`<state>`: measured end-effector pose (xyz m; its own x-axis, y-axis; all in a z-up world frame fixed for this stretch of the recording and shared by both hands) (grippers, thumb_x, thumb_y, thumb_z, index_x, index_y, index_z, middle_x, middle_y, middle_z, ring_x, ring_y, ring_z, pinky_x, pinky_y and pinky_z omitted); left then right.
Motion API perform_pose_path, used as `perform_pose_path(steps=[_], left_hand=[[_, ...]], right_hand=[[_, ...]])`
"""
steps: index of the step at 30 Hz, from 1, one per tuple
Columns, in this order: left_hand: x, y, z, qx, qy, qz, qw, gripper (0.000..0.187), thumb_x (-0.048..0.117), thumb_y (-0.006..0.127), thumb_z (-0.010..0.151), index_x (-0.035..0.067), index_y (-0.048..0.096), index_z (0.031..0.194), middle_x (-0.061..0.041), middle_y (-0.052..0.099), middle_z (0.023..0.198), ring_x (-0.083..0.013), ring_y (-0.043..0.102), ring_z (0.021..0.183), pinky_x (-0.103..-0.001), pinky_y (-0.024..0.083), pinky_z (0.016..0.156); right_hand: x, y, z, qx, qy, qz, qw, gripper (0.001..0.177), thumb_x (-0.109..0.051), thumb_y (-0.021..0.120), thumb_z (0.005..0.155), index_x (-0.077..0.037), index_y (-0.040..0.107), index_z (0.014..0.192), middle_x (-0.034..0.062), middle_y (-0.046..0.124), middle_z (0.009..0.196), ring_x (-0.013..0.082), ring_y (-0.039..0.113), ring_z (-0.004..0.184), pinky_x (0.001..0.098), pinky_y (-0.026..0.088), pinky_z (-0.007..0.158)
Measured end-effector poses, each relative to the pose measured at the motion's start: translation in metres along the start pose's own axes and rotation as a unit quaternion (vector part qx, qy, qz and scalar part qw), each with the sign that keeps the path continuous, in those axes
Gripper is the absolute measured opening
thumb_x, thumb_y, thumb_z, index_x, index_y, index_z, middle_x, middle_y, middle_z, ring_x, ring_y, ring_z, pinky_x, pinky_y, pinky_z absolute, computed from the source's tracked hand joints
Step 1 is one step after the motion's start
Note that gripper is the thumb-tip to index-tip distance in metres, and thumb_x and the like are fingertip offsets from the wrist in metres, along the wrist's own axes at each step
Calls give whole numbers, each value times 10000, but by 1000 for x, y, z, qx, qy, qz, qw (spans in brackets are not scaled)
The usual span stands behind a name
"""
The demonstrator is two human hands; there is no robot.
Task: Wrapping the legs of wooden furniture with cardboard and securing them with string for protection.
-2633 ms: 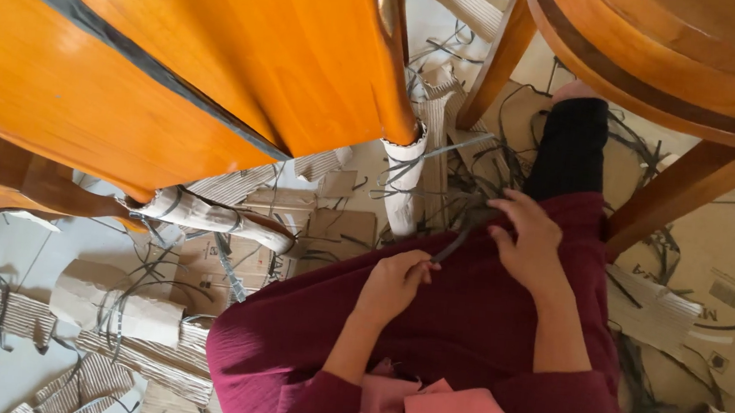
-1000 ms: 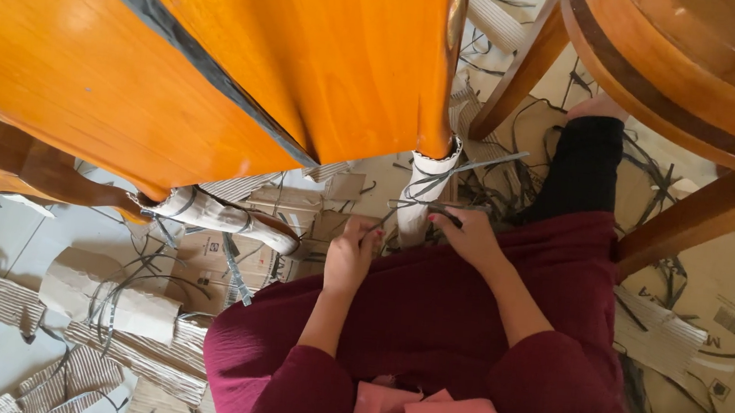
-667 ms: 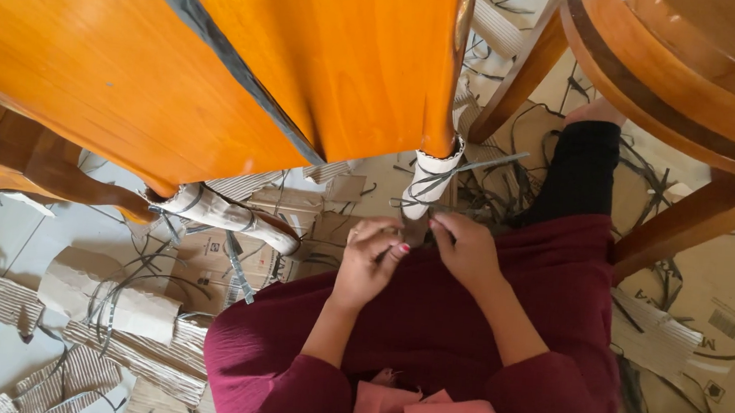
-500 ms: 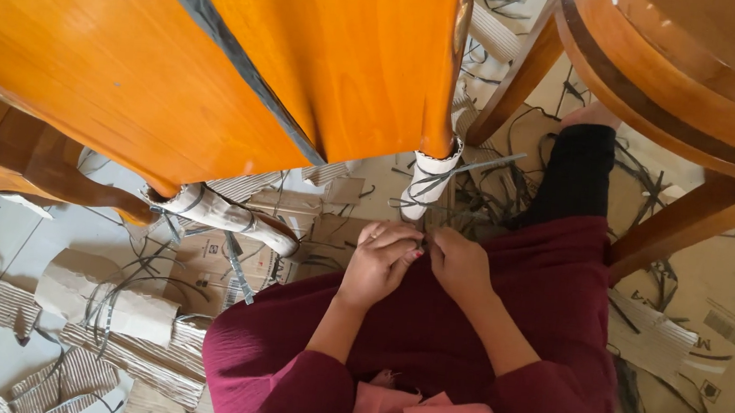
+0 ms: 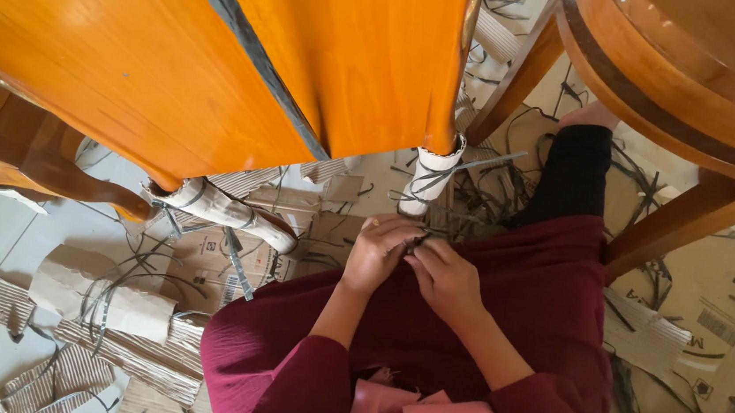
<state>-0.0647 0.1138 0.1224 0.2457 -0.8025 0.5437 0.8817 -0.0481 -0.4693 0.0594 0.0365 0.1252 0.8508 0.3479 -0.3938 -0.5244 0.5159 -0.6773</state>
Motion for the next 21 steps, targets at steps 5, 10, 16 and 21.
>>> perform_pose_path(steps=[5, 10, 16, 21], left_hand=[[-23, 12, -19, 27, -28, -4, 999, 89, 127, 717, 947, 202, 744, 908, 43, 755, 850, -206, 738, 843, -325, 526, 850], [-22, 14, -23, 31, -92, 1, 995, 65, 157, 753, 928, 178, 724, 982, -10, 763, 849, -293, 736, 816, -403, 576, 782], [-12, 5, -8, 89, -126, 57, 986, 118, 142, 780, 919, 143, 714, 1017, -13, 767, 849, -245, 742, 695, -334, 602, 632], [-1, -1, 6, 24, -196, 66, 978, 304, 95, 659, 978, 65, 512, 1242, -119, 736, 872, -336, 727, 618, -460, 609, 502]], right_hand=[[19, 9, 7, -7, 7, 68, 998, 260, -210, 707, 975, -112, 598, 1190, 93, 596, 1252, 259, 729, 883, 331, 668, 657], [40, 28, 1, 35, -29, 87, 995, 172, -57, 690, 974, -118, 643, 1128, 28, 663, 1093, 227, 730, 864, 286, 652, 652], [49, 45, -7, 37, -91, 53, 994, 307, 49, 629, 968, -147, 701, 1193, 73, 668, 1078, 279, 702, 904, 384, 649, 735], [56, 57, -12, 43, -102, 19, 994, 403, 105, 611, 948, -142, 684, 1257, 101, 624, 1090, 293, 676, 944, 420, 635, 785]])
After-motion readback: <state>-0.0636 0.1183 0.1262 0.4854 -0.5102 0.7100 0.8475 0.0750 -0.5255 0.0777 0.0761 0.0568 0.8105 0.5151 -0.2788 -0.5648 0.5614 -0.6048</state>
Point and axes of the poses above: each hand's wrist, its own z-axis towards the middle knuckle, its own y-axis out of the palm, x = y × z, the point moved 5 cm from there along z, towards the middle knuckle
